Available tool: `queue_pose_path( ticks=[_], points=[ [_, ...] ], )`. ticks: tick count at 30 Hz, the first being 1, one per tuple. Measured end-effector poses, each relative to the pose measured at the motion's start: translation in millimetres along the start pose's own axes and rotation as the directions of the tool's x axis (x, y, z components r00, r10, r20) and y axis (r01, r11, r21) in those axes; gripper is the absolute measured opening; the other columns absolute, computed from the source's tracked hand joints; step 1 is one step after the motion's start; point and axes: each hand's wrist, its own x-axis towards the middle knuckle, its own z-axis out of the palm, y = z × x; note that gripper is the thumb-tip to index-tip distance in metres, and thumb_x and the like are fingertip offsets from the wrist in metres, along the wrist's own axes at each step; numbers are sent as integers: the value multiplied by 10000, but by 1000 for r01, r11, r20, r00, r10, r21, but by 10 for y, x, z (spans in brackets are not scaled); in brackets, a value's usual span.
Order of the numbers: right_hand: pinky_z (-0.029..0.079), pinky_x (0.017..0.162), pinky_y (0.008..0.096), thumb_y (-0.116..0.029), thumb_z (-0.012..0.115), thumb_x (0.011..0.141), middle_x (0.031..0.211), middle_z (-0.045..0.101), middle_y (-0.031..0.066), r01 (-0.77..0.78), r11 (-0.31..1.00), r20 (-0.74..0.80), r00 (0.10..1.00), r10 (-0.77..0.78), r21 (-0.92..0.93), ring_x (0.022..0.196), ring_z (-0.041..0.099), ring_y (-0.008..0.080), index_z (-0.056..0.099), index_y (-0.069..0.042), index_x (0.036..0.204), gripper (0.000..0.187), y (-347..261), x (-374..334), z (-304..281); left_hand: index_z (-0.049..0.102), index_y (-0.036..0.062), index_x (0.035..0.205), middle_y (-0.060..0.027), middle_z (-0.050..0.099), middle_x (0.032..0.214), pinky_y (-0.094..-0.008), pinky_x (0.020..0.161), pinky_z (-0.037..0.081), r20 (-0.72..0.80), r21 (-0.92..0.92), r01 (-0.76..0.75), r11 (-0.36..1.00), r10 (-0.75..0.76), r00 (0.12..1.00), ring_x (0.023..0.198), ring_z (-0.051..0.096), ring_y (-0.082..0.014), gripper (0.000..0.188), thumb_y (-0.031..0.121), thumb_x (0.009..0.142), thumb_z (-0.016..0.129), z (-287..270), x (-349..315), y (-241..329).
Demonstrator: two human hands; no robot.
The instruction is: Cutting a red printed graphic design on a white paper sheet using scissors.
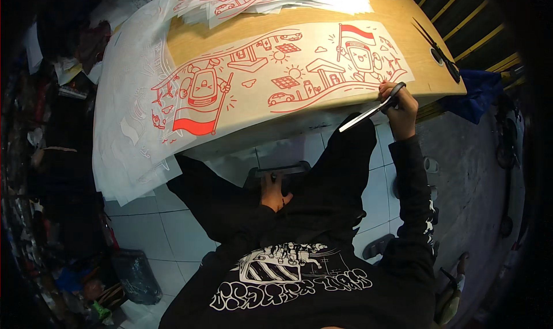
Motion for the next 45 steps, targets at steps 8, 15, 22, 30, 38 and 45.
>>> queue_pose_path(
  ticks=[8,15,22,30,38,45],
  points=[
    [500,764,294,167,562,579,860,640,105,-22,1000,-7,1000,22,-12,859,637,211,565,20,789,256,-12,-6,12,510,90,1213,-178,415,1193,-442,932,412,157,-70,-89,994,99,983,1115,410,-395,609,180,660,751,-55,64,47],
    [496,706,264,162,577,570,866,638,94,-95,995,-7,995,95,22,830,632,187,569,14,790,265,-46,-25,12,509,82,1208,-170,442,1197,-407,945,407,161,-230,-166,959,205,965,1107,432,-371,636,100,624,762,-5,142,-14],
    [492,686,258,172,568,568,870,636,88,-28,999,-23,999,29,33,828,628,180,568,11,790,274,13,-30,21,457,76,1246,-155,439,1187,-405,931,409,195,-195,-220,956,258,946,1093,432,-368,724,63,589,760,22,161,-18],
    [499,777,308,165,581,570,855,629,101,-41,999,-35,999,42,33,858,627,217,552,18,776,255,33,-34,44,438,67,1259,-174,436,1158,-429,900,410,141,34,-286,958,279,950,1063,440,-376,725,103,605,750,158,169,-66],
    [496,764,307,183,537,542,857,629,103,-24,1000,-18,1000,24,10,851,625,222,546,22,767,277,19,-16,42,412,39,1267,-197,457,1198,-414,941,391,212,-248,-45,968,100,972,1110,441,-389,739,77,614,756,99,200,-153],
    [500,767,310,172,578,551,845,631,100,12,999,-30,999,-13,-34,860,631,221,550,16,760,262,27,-23,45,397,40,1274,-203,469,1196,-432,936,388,283,-244,-7,970,78,956,1117,441,-409,756,98,614,761,32,226,-58]
  ],
)
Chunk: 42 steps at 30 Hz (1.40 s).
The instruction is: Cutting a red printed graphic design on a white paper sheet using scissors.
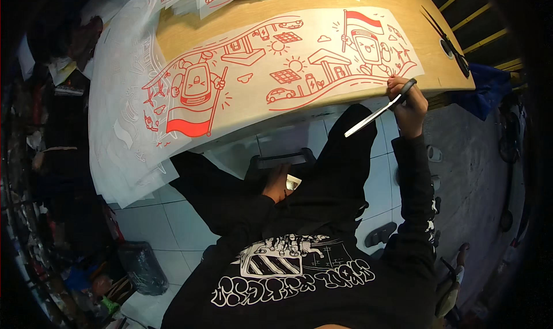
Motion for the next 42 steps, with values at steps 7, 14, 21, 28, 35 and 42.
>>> queue_pose_path(
  ticks=[7,14,21,28,35,42],
  points=[
    [503,771,311,167,596,574,836,632,98,-4,1000,-25,1000,4,-7,843,637,217,551,8,753,243,-2,8,8,454,79,1212,-177,487,1158,-455,919,352,-88,191,6,981,11,996,1092,461,-372,671,336,661,739,159,73,9],
    [505,754,314,184,579,571,828,623,90,21,1000,-29,999,-21,7,842,633,217,542,5,744,252,-49,50,40,489,59,1100,-171,499,1026,-463,843,371,-179,256,-90,962,139,974,955,503,-380,608,278,600,757,226,99,-72],
    [495,792,326,176,558,552,833,619,97,23,1000,-6,1000,-23,10,849,630,232,539,12,761,266,-53,30,2,482,49,1111,-198,493,1028,-478,841,369,-182,268,-91,959,143,973,977,490,-404,589,319,644,716,250,89,-77],
    [496,795,324,180,545,550,839,621,107,-57,998,12,998,57,1,860,630,234,544,15,767,273,-62,1,-33,403,46,1233,-210,483,1123,-479,865,377,-43,184,-34,982,43,998,1036,461,-439,691,245,656,727,130,93,-44],
    [495,778,314,166,571,547,854,624,108,-52,999,33,998,53,-15,853,627,231,541,18,772,271,-101,74,11,348,53,1310,-217,436,1270,-434,971,358,-140,-14,-100,995,97,985,1142,428,-419,758,177,676,746,-67,-20,-83],
    [492,724,286,168,566,551,872,627,109,-31,999,78,996,33,-36,835,625,227,552,22,783,275,-124,56,-191,479,25,1206,-184,562,1115,-382,906,433,-188,-145,-194,970,165,968,1061,543,-343,542,220,754,707,-807,-449,702]
  ],
)
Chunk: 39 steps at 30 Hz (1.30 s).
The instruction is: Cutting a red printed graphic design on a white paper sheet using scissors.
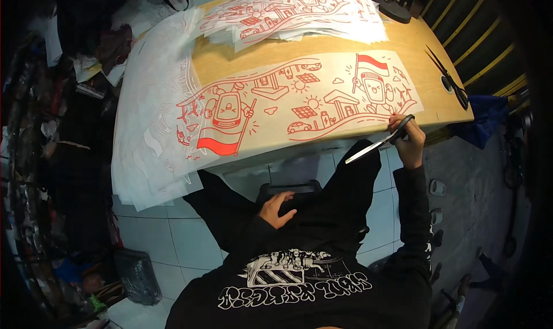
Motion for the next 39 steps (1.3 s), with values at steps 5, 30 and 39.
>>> queue_pose_path(
  ticks=[5,30,39],
  points=[
    [492,674,275,178,568,569,855,624,113,16,999,-38,999,-14,43,801,630,215,550,22,781,264,-158,87,199,544,2,1132,-229,570,1086,-400,889,440,-79,134,53,990,-43,996,1031,557,-367,427,271,813,633,-199,102,-27],
    [511,656,279,159,604,588,820,611,126,-79,968,-72,992,99,238,746,625,192,527,31,756,224,-249,149,357,514,-36,1138,-278,550,1080,-425,867,434,254,398,191,897,-307,917,1007,532,-419,421,301,886,536,753,213,-751],
    [494,642,269,151,597,563,812,626,105,-156,969,-17,987,162,191,743,636,205,580,10,809,284,-200,121,307,500,1,1221,-170,574,1128,-336,897,442,186,-50,-113,992,121,975,1059,564,-271,448,220,849,620,-472,213,659]
  ],
)
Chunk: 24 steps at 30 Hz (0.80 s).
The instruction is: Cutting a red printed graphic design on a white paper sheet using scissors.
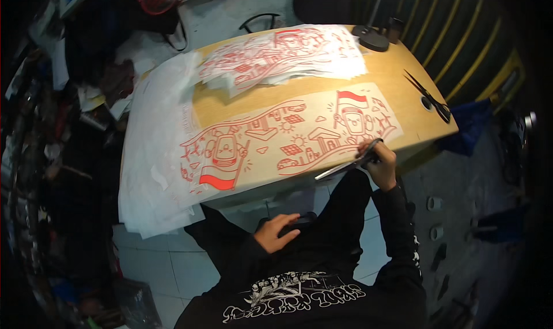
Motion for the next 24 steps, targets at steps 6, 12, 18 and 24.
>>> queue_pose_path(
  ticks=[6,12,18,24],
  points=[
    [501,654,286,142,640,563,829,635,114,141,986,-64,987,-146,-84,763,640,222,565,12,784,267,-215,173,133,569,11,1115,-149,570,1137,-322,880,443,-347,323,-213,922,325,880,1034,577,-262,355,99,783,658,-827,54,905],
    [497,634,259,114,665,645,843,640,79,-41,993,-31,999,45,109,765,634,149,566,3,826,234,-502,293,303,490,54,1252,-169,417,1339,-445,1015,307,-354,792,65,607,371,859,1263,364,-357,625,385,761,689,-1027,420,490],
    [478,641,228,2,675,757,863,641,74,-130,964,-10,991,136,233,767,608,112,610,0,949,203,-632,190,289,339,89,1387,-149,266,1457,-540,1057,160,-312,844,155,514,235,921,1355,201,-349,841,607,765,564,-895,488,275],
    [473,701,244,-127,638,852,859,643,59,-420,748,397,889,227,514,781,597,104,603,11,976,189,-947,-159,222,379,242,1378,-85,304,1451,-555,1050,173,-336,884,223,411,228,914,1340,215,-384,598,518,859,488,-772,554,333]
  ],
)
